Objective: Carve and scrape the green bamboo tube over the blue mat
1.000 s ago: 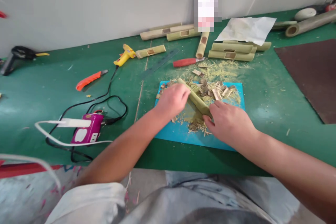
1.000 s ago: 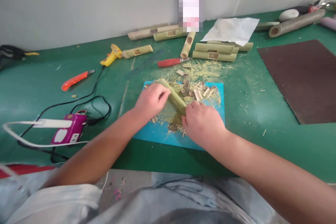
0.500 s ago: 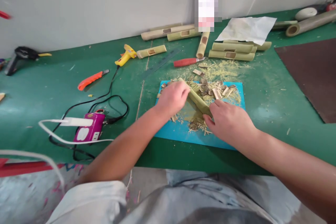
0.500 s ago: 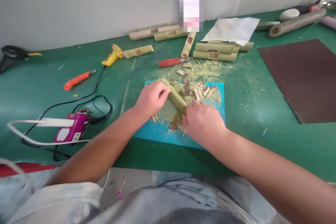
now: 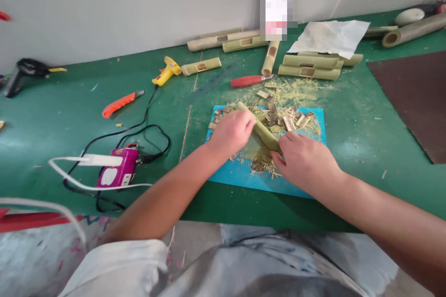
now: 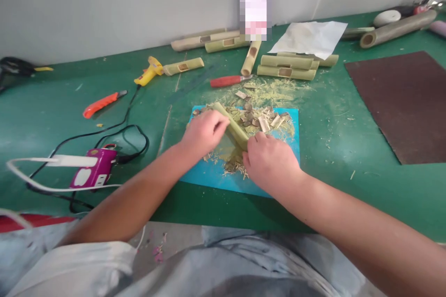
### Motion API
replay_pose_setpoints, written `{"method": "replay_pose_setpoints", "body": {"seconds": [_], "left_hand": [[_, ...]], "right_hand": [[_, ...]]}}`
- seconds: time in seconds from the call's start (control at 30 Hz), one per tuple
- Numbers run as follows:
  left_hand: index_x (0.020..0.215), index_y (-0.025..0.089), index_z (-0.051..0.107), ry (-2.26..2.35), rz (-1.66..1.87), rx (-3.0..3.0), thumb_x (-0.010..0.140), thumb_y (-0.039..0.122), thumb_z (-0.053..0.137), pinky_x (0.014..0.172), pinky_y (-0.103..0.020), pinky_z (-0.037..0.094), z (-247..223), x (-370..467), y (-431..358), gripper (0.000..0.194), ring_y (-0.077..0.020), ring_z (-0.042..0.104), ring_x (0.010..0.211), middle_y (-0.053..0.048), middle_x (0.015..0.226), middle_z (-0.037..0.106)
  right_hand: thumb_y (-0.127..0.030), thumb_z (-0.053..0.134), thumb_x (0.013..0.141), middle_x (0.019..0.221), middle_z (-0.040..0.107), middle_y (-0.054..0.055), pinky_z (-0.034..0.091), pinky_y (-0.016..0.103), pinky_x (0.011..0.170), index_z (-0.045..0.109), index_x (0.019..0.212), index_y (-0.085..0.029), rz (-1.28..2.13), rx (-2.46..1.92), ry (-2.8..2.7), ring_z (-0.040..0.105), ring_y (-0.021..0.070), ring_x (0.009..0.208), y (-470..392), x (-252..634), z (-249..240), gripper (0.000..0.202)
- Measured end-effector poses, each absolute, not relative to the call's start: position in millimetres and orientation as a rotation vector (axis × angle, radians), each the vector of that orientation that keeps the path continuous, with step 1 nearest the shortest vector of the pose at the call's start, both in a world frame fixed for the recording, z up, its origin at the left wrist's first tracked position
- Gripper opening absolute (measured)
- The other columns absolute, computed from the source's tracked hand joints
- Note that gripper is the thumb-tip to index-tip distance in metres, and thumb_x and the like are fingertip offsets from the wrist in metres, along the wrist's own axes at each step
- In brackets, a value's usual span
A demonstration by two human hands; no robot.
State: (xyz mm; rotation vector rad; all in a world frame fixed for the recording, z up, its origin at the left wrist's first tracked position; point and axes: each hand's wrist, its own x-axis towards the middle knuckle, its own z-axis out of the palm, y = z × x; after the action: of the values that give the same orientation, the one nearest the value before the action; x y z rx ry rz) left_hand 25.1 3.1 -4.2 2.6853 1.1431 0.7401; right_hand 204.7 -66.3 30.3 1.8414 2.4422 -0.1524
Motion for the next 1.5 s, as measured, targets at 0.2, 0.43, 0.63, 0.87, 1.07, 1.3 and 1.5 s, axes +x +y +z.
{"method": "replay_pose_setpoints", "body": {"seconds": [0.2,0.43,0.63,0.87,1.07,1.3,1.5], "left_hand": [[0.078,0.017,0.054,1.112,0.638,2.670,0.098,0.024,0.043,0.062,-0.026,0.041,-2.8,28.8,0.0,0.024,-0.0145,0.055,0.067,-0.002,0.071,0.058],[0.076,0.018,0.053,1.049,0.676,2.632,0.095,0.021,0.048,0.062,-0.025,0.040,-4.1,28.4,4.6,0.020,-0.0135,0.054,0.067,-0.001,0.070,0.058],[0.076,0.018,0.052,1.015,0.714,2.627,0.094,0.019,0.051,0.061,-0.024,0.040,-2.6,27.2,5.2,0.018,-0.0128,0.054,0.066,0.000,0.069,0.057],[0.074,0.017,0.052,1.036,0.700,2.608,0.093,0.020,0.052,0.060,-0.024,0.038,-0.5,26.0,8.5,0.019,-0.0119,0.052,0.063,0.001,0.066,0.055],[0.073,0.017,0.052,1.096,0.714,2.600,0.091,0.017,0.054,0.060,-0.024,0.038,-0.1,24.7,9.3,0.018,-0.0124,0.052,0.064,0.000,0.069,0.058],[0.075,0.017,0.052,1.130,0.639,2.596,0.092,0.017,0.052,0.062,-0.025,0.039,3.9,23.5,9.5,0.017,-0.0135,0.054,0.067,-0.001,0.071,0.059],[0.074,0.018,0.051,1.203,0.653,2.631,0.094,0.018,0.048,0.063,-0.028,0.042,3.6,26.6,7.4,0.019,-0.0153,0.055,0.067,-0.002,0.070,0.057]], "right_hand": [[-0.030,0.044,0.092,0.082,0.063,0.010,0.020,0.030,0.052,0.063,0.085,-0.013,-0.142,1.831,2.442,0.057,0.0176,0.068,-66.5,204.5,29.9,0.027],[-0.030,0.043,0.093,0.084,0.063,0.010,0.021,0.031,0.053,0.064,0.087,-0.013,-0.134,1.826,2.444,0.058,0.0187,0.069,-66.1,203.8,29.3,0.027],[-0.030,0.045,0.092,0.082,0.063,0.010,0.019,0.031,0.052,0.063,0.085,-0.012,-0.124,1.806,2.445,0.058,0.0186,0.069,-66.3,203.3,30.8,0.026],[-0.030,0.045,0.092,0.082,0.063,0.011,0.021,0.030,0.053,0.064,0.085,-0.012,-0.111,1.798,2.452,0.059,0.0189,0.071,-66.5,203.5,29.2,0.027],[-0.030,0.045,0.093,0.084,0.064,0.012,0.024,0.030,0.054,0.064,0.086,-0.012,-0.128,1.793,2.461,0.061,0.0202,0.074,-66.2,203.1,30.5,0.027],[-0.030,0.046,0.093,0.086,0.064,0.012,0.026,0.030,0.055,0.064,0.088,-0.011,-0.145,1.797,2.445,0.061,0.0207,0.074,-67.6,203.5,31.2,0.026],[-0.029,0.045,0.093,0.084,0.064,0.012,0.025,0.030,0.054,0.064,0.087,-0.011,-0.126,1.805,2.475,0.060,0.0198,0.073,-67.5,203.8,29.9,0.027]]}}
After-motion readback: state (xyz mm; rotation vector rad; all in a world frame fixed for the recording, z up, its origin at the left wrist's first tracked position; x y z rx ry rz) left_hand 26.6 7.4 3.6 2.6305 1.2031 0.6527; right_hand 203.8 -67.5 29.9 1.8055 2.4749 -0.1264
